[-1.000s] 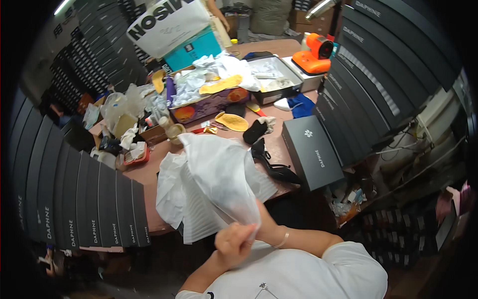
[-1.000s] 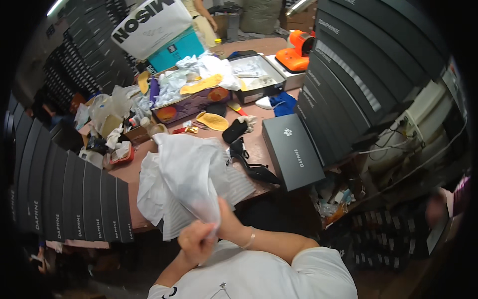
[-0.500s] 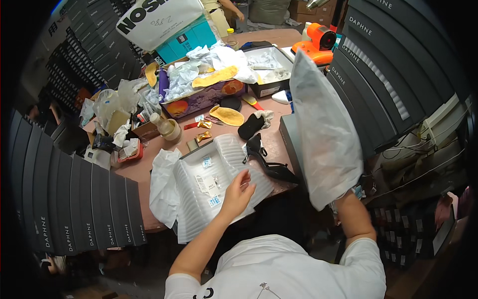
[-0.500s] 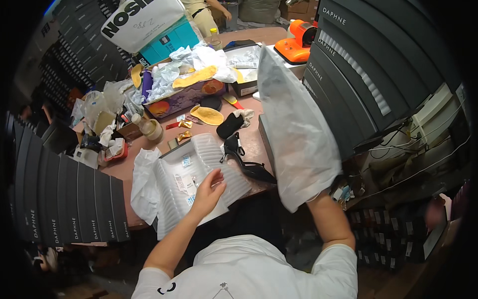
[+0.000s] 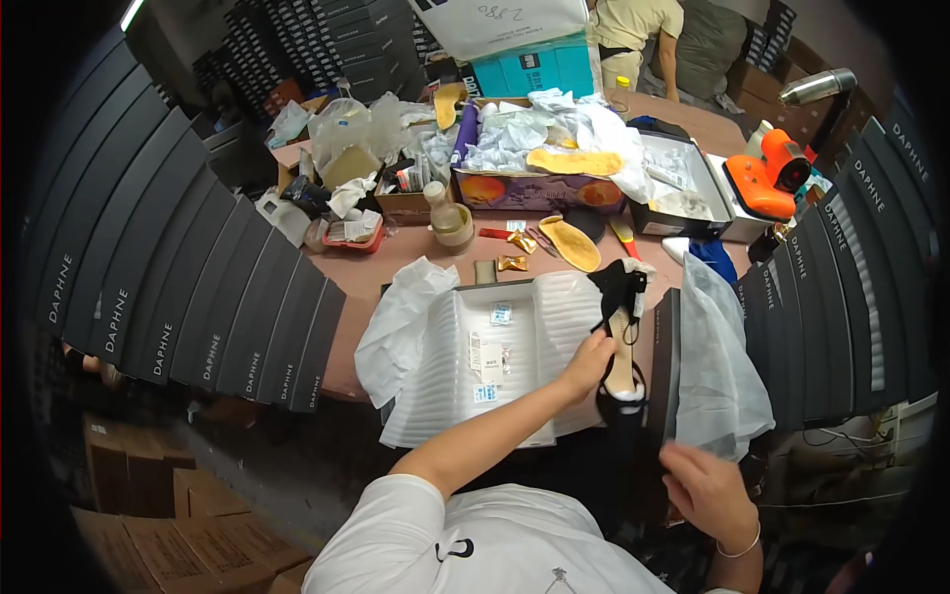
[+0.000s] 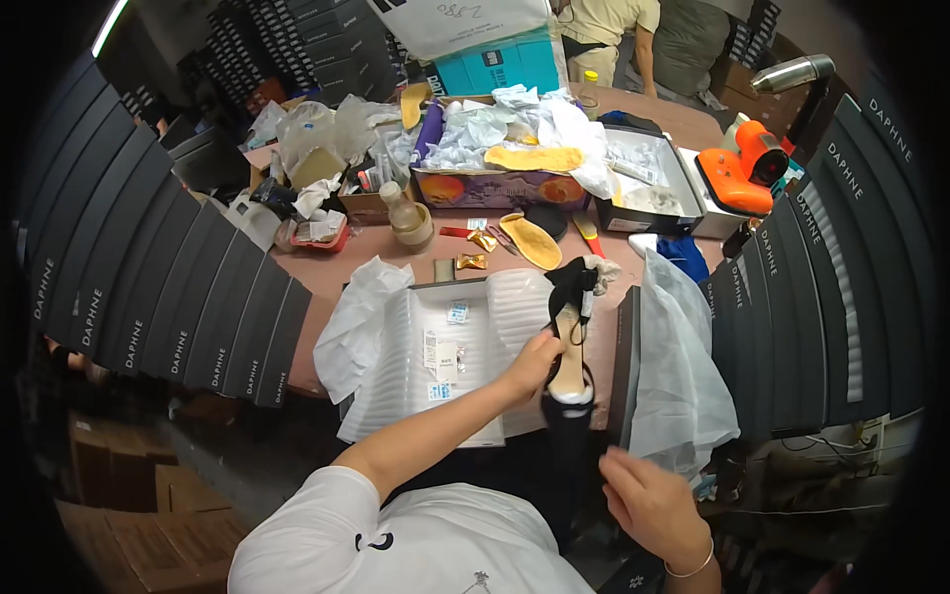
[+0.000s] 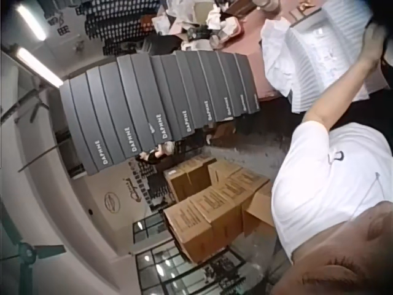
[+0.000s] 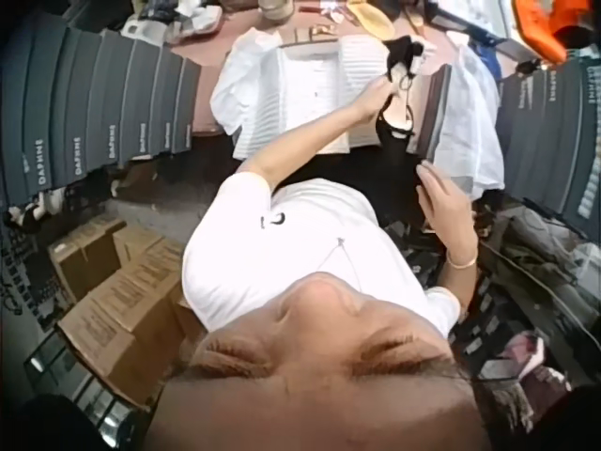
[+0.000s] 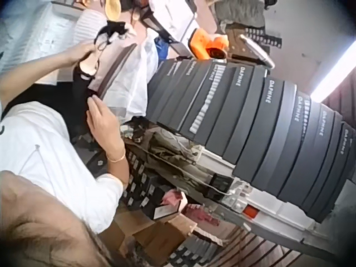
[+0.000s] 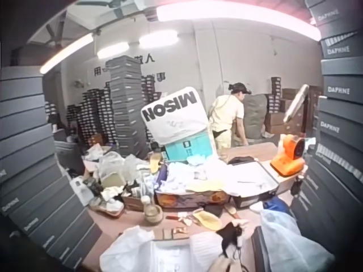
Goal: Pack pairs of high-heeled shoes into boxes with tissue paper and silica gel packets.
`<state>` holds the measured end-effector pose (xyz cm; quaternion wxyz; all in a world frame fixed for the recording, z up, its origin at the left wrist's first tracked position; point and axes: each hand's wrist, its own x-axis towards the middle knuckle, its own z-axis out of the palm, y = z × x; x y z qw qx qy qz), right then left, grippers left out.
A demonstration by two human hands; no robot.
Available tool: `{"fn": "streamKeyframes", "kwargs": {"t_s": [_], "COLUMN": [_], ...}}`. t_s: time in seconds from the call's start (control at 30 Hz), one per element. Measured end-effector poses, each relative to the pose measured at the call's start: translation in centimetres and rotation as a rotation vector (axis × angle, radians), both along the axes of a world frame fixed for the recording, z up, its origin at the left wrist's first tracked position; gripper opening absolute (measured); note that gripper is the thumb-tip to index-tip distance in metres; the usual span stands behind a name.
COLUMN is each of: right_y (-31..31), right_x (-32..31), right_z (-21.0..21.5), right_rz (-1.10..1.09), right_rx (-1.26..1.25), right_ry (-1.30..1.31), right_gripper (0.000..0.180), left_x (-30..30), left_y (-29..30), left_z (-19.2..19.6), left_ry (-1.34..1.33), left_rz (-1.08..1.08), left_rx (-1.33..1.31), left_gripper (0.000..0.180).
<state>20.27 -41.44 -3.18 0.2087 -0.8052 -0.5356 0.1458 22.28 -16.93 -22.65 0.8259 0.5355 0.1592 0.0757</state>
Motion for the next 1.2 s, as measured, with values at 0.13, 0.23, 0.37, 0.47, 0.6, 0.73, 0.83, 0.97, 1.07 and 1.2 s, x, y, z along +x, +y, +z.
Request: {"fn": "streamKeyframes", "kwargs": {"t_s": [0.13, 0.23, 0.37, 0.47, 0.6, 0.73, 0.83, 0.97, 1.07, 1.2], "right_y": [6.9, 10.5, 12.5, 12.9, 12.0, 11.6, 13.3, 16.9, 19.8, 20.5], "right_x": [1.6, 1.1, 0.1, 0.3, -0.6, -1.8, -2.3, -2.6, -3.3, -4.8], "right_z": [1.2, -1.1, -2.5, -5.6, -7.7, -8.4, -6.5, -4.8, -5.5, -8.9], "right_rz": [0.147, 0.551, 0.540, 0.428, 0.137, 0.236, 0.379, 0.426, 0.383, 0.257], "right_rx": [-0.037, -0.051, -0.278, -0.020, 0.101, 0.306, 0.256, 0.098, 0.118, 0.061], "right_ry": [-0.668, -0.514, 0.003, 0.441, 1.115, 1.497, 1.571, 1.697, 1.473, 1.114], "right_gripper": [0.051, 0.059, 0.078, 0.080, 0.084, 0.089, 0.096, 0.090, 0.077, 0.065], "left_x": [-6.1, -10.0, -10.3, -9.0, -10.5, -14.3, -18.1, -22.2, -26.7, -31.1], "left_y": [5.0, 6.4, 13.0, 23.4, 32.0, 26.7, 22.8, 16.5, 13.6, 14.8], "left_z": [10.1, 8.2, 10.5, 10.5, 7.7, 15.0, 16.5, 17.8, 15.2, 9.9], "left_ry": [0.045, -0.019, 0.292, 0.323, 0.627, 0.293, 0.080, -0.123, -0.149, 0.531], "left_rz": [-0.801, -1.052, -0.812, 0.017, -0.157, 0.186, 0.332, 0.264, 0.406, 0.555], "left_rx": [0.339, 0.407, 0.185, 1.502, 1.161, 1.271, 1.668, 1.809, 1.522, 1.125], "left_gripper": [0.021, 0.024, 0.031, 0.050, 0.024, 0.027, 0.022, 0.020, 0.021, 0.041]}}
